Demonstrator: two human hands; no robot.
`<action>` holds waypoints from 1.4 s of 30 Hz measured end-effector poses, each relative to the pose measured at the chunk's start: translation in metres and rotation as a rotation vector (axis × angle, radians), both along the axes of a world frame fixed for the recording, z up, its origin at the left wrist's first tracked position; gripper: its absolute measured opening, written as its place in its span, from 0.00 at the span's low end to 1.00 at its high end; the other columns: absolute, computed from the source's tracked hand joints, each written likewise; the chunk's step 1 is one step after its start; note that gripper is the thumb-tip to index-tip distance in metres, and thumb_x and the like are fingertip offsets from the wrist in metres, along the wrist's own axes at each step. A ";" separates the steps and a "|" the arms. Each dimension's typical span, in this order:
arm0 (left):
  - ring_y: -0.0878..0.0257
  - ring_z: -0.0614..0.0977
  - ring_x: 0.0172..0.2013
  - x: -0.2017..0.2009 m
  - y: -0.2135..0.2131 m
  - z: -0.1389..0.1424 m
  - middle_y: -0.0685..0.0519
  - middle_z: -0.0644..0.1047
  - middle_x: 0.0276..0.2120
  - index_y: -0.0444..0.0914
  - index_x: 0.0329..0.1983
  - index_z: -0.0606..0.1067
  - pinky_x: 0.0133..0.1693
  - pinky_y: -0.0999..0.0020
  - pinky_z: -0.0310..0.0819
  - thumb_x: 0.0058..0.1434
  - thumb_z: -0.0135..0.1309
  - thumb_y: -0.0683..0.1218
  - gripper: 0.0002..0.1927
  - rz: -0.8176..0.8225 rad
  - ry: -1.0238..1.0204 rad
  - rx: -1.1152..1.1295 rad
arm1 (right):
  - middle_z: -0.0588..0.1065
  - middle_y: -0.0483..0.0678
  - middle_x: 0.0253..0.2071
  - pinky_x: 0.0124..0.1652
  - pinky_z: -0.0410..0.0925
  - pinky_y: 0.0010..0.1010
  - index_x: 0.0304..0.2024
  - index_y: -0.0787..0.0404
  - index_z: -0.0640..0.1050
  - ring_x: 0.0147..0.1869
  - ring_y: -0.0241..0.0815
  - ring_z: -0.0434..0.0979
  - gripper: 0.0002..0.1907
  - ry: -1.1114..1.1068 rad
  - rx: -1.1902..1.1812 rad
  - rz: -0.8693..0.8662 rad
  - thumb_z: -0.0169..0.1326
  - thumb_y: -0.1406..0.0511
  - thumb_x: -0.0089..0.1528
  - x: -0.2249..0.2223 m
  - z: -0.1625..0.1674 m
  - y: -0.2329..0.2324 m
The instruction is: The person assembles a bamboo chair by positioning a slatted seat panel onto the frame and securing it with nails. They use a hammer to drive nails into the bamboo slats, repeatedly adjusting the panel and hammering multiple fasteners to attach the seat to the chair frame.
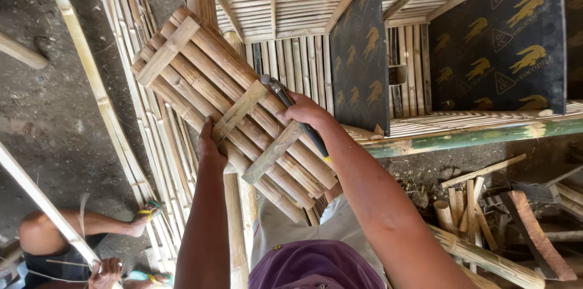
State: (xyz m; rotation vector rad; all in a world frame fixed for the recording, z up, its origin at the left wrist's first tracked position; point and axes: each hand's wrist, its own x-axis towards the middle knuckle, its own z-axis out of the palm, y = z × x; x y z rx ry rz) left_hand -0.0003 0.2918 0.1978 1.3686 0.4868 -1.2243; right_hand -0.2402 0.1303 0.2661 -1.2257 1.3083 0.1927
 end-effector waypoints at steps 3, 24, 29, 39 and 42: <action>0.56 0.83 0.45 0.007 0.010 0.003 0.51 0.82 0.45 0.40 0.50 0.77 0.53 0.61 0.77 0.66 0.53 0.53 0.16 0.014 0.066 -0.142 | 0.79 0.53 0.50 0.55 0.69 0.42 0.65 0.56 0.72 0.54 0.49 0.79 0.38 -0.009 -0.025 0.003 0.69 0.60 0.53 0.007 0.010 0.008; 0.56 0.81 0.48 -0.274 -0.068 0.107 0.52 0.81 0.45 0.40 0.52 0.76 0.54 0.60 0.73 0.66 0.49 0.52 0.16 -0.314 0.208 -0.379 | 0.80 0.51 0.54 0.59 0.68 0.38 0.63 0.57 0.73 0.59 0.44 0.79 0.35 -0.145 -0.290 -0.428 0.67 0.63 0.54 -0.335 0.136 0.034; 0.54 0.81 0.49 -0.434 -0.100 0.098 0.51 0.80 0.47 0.41 0.52 0.76 0.55 0.55 0.73 0.64 0.47 0.53 0.18 -0.385 0.217 -0.295 | 0.78 0.53 0.52 0.58 0.66 0.39 0.63 0.57 0.74 0.58 0.46 0.75 0.36 0.041 -0.384 -0.400 0.71 0.64 0.53 -0.499 0.126 0.028; 0.50 0.79 0.52 -0.656 -0.117 0.045 0.48 0.79 0.50 0.38 0.55 0.74 0.56 0.54 0.71 0.61 0.45 0.58 0.26 -0.269 0.305 -0.240 | 0.80 0.49 0.54 0.57 0.68 0.39 0.63 0.55 0.74 0.57 0.46 0.78 0.37 0.042 -0.238 -0.416 0.69 0.59 0.51 -0.710 0.105 -0.010; 0.50 0.79 0.53 -0.675 -0.119 0.050 0.48 0.78 0.52 0.38 0.57 0.73 0.58 0.54 0.71 0.60 0.44 0.57 0.27 -0.249 0.252 -0.173 | 0.80 0.50 0.53 0.57 0.68 0.41 0.63 0.54 0.75 0.57 0.48 0.78 0.37 0.057 -0.235 -0.350 0.69 0.57 0.51 -0.726 0.105 -0.023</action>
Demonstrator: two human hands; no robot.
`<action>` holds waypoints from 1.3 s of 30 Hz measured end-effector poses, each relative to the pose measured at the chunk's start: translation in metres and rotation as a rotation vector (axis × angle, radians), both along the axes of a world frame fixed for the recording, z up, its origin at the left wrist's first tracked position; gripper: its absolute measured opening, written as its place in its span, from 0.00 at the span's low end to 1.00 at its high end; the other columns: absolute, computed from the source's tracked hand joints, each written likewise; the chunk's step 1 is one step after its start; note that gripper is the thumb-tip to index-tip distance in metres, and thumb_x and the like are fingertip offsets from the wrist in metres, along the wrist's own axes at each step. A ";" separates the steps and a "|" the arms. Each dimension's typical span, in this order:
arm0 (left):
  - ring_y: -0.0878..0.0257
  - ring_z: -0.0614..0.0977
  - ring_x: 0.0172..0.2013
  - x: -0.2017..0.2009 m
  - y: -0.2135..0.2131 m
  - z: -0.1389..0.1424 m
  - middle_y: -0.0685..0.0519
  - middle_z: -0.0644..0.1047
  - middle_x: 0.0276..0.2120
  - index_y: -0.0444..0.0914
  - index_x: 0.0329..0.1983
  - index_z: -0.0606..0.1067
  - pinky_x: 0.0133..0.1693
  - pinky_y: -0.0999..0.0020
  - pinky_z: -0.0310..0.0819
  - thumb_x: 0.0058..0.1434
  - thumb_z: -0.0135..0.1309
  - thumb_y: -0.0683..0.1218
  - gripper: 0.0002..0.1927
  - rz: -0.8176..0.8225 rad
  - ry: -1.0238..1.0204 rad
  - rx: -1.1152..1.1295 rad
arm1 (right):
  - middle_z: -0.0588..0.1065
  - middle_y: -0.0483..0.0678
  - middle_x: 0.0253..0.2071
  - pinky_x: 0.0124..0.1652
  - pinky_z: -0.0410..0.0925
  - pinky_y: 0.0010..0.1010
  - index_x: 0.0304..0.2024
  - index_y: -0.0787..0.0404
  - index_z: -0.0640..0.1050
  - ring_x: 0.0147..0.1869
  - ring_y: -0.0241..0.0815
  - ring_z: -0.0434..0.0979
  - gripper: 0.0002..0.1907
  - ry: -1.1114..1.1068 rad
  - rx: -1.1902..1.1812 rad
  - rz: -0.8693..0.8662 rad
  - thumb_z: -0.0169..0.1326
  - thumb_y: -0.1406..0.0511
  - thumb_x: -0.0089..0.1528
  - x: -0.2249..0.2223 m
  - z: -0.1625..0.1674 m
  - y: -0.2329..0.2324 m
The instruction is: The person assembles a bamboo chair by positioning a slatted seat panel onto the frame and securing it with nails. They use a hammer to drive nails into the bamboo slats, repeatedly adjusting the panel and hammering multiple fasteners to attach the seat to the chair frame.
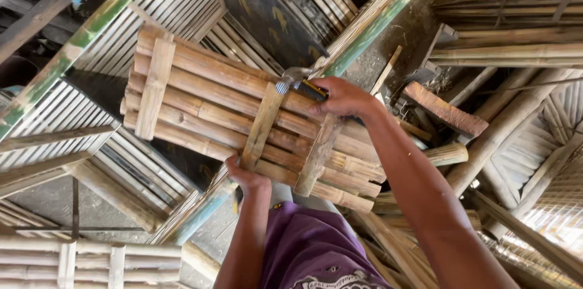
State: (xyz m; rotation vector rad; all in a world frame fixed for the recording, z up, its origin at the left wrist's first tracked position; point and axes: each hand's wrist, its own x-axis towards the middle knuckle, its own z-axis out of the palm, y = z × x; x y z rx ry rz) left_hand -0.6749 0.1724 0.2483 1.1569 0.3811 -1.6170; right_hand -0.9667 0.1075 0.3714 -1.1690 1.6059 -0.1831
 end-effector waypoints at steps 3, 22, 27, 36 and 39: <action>0.50 0.79 0.55 -0.020 -0.010 0.011 0.46 0.79 0.53 0.37 0.58 0.73 0.58 0.52 0.71 0.56 0.43 0.57 0.31 0.005 0.115 -0.148 | 0.78 0.51 0.54 0.58 0.64 0.42 0.65 0.52 0.73 0.59 0.49 0.75 0.39 0.029 -0.040 0.040 0.70 0.56 0.51 -0.017 0.005 -0.014; 0.50 0.77 0.50 -0.311 -0.117 0.019 0.46 0.77 0.47 0.38 0.52 0.73 0.53 0.52 0.71 0.58 0.46 0.57 0.24 -0.073 0.003 0.041 | 0.81 0.53 0.48 0.50 0.70 0.36 0.64 0.57 0.75 0.50 0.44 0.80 0.34 0.047 -0.034 -0.101 0.67 0.64 0.55 -0.301 0.043 -0.107; 0.51 0.79 0.51 -0.428 -0.116 -0.012 0.49 0.79 0.49 0.39 0.55 0.74 0.57 0.56 0.71 0.61 0.46 0.60 0.27 0.144 0.121 0.014 | 0.80 0.50 0.45 0.48 0.69 0.36 0.62 0.57 0.76 0.48 0.42 0.78 0.33 0.032 0.002 0.061 0.68 0.63 0.54 -0.411 0.017 -0.147; 0.50 0.78 0.53 -0.507 -0.133 0.003 0.49 0.77 0.52 0.41 0.59 0.72 0.56 0.54 0.70 0.60 0.46 0.59 0.28 0.132 0.026 -0.033 | 0.81 0.49 0.52 0.58 0.66 0.37 0.62 0.58 0.76 0.57 0.42 0.77 0.38 -0.085 -0.052 0.154 0.72 0.64 0.48 -0.495 -0.010 -0.200; 0.50 0.76 0.52 -0.520 -0.161 -0.002 0.49 0.75 0.50 0.41 0.58 0.71 0.56 0.50 0.70 0.61 0.47 0.59 0.26 0.143 -0.088 -0.005 | 0.81 0.48 0.51 0.54 0.67 0.39 0.63 0.56 0.75 0.54 0.41 0.77 0.39 -0.081 -0.040 0.078 0.72 0.64 0.49 -0.509 -0.010 -0.214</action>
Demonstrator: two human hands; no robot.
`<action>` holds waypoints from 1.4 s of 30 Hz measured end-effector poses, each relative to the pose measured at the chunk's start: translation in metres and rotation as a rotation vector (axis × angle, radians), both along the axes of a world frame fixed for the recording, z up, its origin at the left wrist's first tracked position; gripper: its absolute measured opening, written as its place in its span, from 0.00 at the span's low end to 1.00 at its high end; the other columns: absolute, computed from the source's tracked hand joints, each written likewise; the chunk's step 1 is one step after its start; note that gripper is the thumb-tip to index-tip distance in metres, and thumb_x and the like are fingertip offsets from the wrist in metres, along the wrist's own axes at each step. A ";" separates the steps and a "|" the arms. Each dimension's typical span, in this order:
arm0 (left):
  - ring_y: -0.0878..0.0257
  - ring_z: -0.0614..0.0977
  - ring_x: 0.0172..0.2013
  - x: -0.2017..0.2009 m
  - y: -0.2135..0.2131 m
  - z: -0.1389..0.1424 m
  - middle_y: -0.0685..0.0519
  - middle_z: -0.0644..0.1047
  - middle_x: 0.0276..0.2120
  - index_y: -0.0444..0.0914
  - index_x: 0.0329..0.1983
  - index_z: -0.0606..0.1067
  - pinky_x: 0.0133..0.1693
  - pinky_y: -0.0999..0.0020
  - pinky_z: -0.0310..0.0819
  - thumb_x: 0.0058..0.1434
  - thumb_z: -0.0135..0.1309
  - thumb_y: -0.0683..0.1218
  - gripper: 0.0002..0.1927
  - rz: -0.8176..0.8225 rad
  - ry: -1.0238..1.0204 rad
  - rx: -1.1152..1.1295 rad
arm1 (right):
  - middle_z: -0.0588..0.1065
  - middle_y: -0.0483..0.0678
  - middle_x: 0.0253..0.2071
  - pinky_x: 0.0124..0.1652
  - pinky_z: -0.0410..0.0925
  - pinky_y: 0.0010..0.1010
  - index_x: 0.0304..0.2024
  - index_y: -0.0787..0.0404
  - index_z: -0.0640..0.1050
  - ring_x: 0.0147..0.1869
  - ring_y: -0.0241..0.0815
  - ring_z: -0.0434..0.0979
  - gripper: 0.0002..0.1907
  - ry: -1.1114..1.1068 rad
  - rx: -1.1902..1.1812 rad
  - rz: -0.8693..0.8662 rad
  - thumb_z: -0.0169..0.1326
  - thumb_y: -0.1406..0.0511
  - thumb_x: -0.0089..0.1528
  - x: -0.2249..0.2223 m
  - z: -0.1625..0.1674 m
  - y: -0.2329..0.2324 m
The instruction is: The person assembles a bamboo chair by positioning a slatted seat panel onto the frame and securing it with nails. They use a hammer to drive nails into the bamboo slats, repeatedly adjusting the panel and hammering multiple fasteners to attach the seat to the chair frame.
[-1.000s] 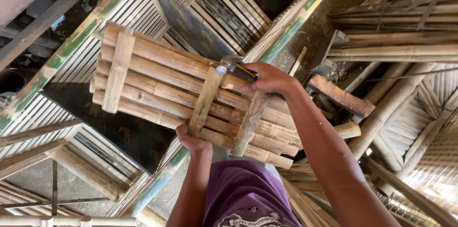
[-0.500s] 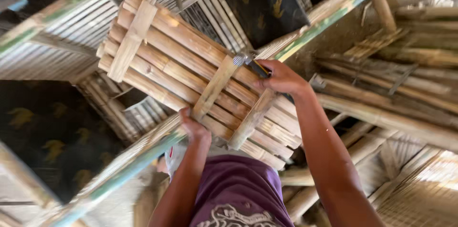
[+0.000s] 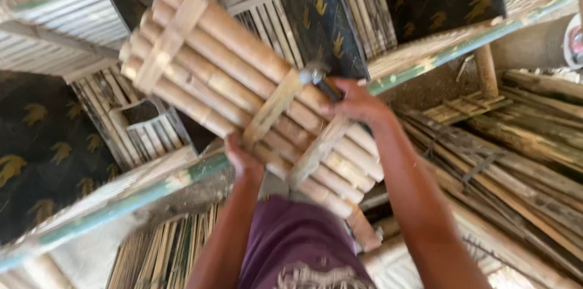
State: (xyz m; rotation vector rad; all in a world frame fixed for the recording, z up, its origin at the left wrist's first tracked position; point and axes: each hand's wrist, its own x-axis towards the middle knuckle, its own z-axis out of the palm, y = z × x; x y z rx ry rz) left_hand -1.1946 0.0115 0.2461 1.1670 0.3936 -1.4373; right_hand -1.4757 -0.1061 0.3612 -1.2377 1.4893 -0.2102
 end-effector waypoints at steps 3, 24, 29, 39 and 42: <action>0.47 0.78 0.50 -0.026 -0.034 -0.006 0.46 0.77 0.48 0.40 0.55 0.72 0.54 0.48 0.72 0.57 0.47 0.57 0.26 0.002 0.088 0.117 | 0.81 0.47 0.48 0.50 0.70 0.40 0.63 0.56 0.75 0.50 0.41 0.79 0.37 0.025 0.042 -0.089 0.70 0.63 0.50 -0.026 0.010 -0.018; 0.45 0.78 0.46 -0.163 -0.399 -0.088 0.41 0.76 0.47 0.30 0.52 0.74 0.51 0.45 0.74 0.55 0.54 0.53 0.27 0.292 -0.245 -0.030 | 0.77 0.47 0.38 0.41 0.68 0.38 0.52 0.60 0.79 0.40 0.41 0.75 0.22 -0.004 -0.244 0.245 0.69 0.64 0.57 -0.138 -0.133 -0.420; 0.46 0.74 0.58 -0.157 -0.396 -0.077 0.42 0.70 0.62 0.40 0.69 0.61 0.57 0.50 0.70 0.58 0.51 0.61 0.38 -0.018 -0.430 0.251 | 0.77 0.48 0.37 0.43 0.71 0.40 0.46 0.60 0.80 0.43 0.46 0.80 0.15 0.291 -0.361 0.222 0.67 0.60 0.61 -0.124 -0.122 -0.399; 0.43 0.68 0.60 -0.178 -0.401 -0.029 0.38 0.68 0.61 0.37 0.71 0.64 0.59 0.40 0.64 0.62 0.63 0.51 0.37 -1.139 -1.901 0.055 | 0.77 0.44 0.37 0.39 0.71 0.38 0.42 0.61 0.76 0.38 0.40 0.78 0.14 0.095 -0.443 -0.113 0.66 0.63 0.58 -0.127 -0.023 -0.251; 0.45 0.70 0.61 -0.177 -0.410 0.009 0.41 0.71 0.58 0.38 0.55 0.76 0.59 0.50 0.69 0.53 0.67 0.51 0.28 -1.167 -1.706 -0.069 | 0.71 0.52 0.34 0.34 0.71 0.47 0.42 0.63 0.74 0.32 0.46 0.73 0.15 0.261 -0.109 -0.295 0.63 0.62 0.60 -0.134 -0.015 -0.205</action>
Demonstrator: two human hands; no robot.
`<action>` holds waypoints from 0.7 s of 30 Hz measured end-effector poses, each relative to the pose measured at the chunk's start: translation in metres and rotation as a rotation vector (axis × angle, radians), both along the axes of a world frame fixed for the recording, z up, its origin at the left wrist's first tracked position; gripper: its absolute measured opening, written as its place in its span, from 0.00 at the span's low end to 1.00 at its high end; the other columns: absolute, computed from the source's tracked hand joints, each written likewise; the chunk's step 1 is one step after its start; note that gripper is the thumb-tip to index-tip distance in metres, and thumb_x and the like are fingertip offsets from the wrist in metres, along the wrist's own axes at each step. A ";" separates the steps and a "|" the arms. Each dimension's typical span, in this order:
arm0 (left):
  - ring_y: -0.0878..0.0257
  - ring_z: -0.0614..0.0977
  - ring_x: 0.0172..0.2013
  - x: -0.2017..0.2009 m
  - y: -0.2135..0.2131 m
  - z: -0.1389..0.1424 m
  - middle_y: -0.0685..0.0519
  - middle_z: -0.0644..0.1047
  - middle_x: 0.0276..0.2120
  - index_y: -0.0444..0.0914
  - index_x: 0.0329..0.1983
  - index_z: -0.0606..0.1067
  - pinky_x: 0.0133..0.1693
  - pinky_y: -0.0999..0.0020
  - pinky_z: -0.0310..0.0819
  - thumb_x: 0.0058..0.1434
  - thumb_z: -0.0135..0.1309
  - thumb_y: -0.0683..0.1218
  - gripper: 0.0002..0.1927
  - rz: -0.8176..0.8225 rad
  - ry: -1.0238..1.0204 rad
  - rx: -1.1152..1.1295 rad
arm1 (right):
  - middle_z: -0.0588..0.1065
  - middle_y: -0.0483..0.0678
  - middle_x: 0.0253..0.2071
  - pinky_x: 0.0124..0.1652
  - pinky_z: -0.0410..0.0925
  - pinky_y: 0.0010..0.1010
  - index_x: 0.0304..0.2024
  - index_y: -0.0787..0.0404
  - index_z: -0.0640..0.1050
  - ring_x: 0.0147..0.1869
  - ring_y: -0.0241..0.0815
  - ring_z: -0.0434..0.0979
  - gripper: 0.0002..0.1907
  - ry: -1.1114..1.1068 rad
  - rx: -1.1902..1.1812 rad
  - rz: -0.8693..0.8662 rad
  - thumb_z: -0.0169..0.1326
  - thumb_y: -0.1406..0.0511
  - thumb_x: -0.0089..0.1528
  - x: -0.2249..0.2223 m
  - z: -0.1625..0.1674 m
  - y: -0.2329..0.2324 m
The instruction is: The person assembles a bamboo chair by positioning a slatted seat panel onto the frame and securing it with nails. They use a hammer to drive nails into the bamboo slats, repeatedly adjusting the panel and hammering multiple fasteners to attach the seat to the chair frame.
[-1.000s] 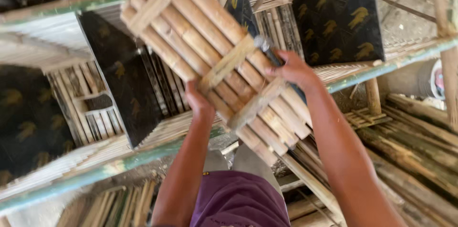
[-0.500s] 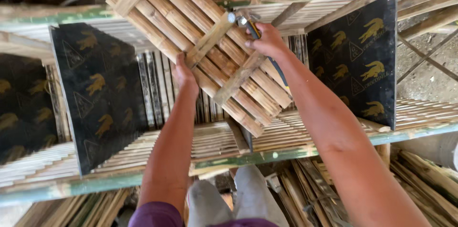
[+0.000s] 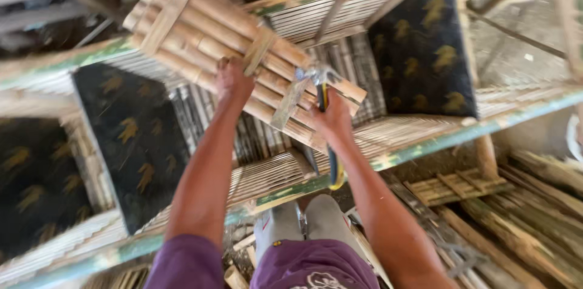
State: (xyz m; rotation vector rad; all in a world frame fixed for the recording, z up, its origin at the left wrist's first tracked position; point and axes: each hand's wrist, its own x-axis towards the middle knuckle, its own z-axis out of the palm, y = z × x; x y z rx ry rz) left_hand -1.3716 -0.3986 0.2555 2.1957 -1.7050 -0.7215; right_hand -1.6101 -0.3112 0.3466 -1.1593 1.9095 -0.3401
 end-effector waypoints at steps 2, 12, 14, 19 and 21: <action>0.44 0.73 0.56 -0.016 0.019 0.026 0.41 0.72 0.54 0.35 0.48 0.77 0.55 0.50 0.70 0.52 0.68 0.53 0.25 -0.006 0.012 0.015 | 0.74 0.55 0.34 0.37 0.70 0.48 0.41 0.67 0.74 0.35 0.48 0.74 0.22 0.091 -0.101 -0.030 0.67 0.57 0.59 -0.015 0.006 0.029; 0.42 0.78 0.45 -0.155 0.182 0.130 0.42 0.74 0.46 0.34 0.47 0.71 0.45 0.46 0.74 0.46 0.68 0.49 0.28 0.103 0.347 -0.207 | 0.69 0.67 0.60 0.58 0.67 0.50 0.51 0.74 0.74 0.60 0.65 0.71 0.28 0.441 -0.536 -0.226 0.67 0.62 0.56 -0.084 0.059 0.127; 0.40 0.78 0.46 -0.175 0.191 0.143 0.41 0.74 0.45 0.33 0.46 0.71 0.45 0.45 0.74 0.45 0.69 0.49 0.29 0.043 0.333 -0.269 | 0.71 0.67 0.55 0.54 0.65 0.52 0.46 0.74 0.75 0.56 0.67 0.71 0.27 0.588 -0.618 -0.208 0.69 0.63 0.52 -0.096 0.068 0.135; 0.39 0.78 0.46 -0.215 0.184 0.156 0.38 0.73 0.47 0.31 0.51 0.69 0.46 0.46 0.75 0.51 0.67 0.52 0.31 -0.115 0.295 -0.215 | 0.76 0.63 0.51 0.51 0.67 0.49 0.45 0.73 0.76 0.50 0.63 0.74 0.18 0.694 -0.612 -0.197 0.63 0.72 0.53 -0.131 0.081 0.130; 0.39 0.78 0.49 -0.237 0.182 0.165 0.36 0.71 0.51 0.30 0.55 0.68 0.46 0.46 0.76 0.54 0.65 0.54 0.33 -0.198 0.287 -0.173 | 0.77 0.65 0.47 0.49 0.67 0.50 0.49 0.75 0.76 0.48 0.66 0.74 0.22 0.663 -0.670 -0.206 0.61 0.73 0.52 -0.155 0.089 0.121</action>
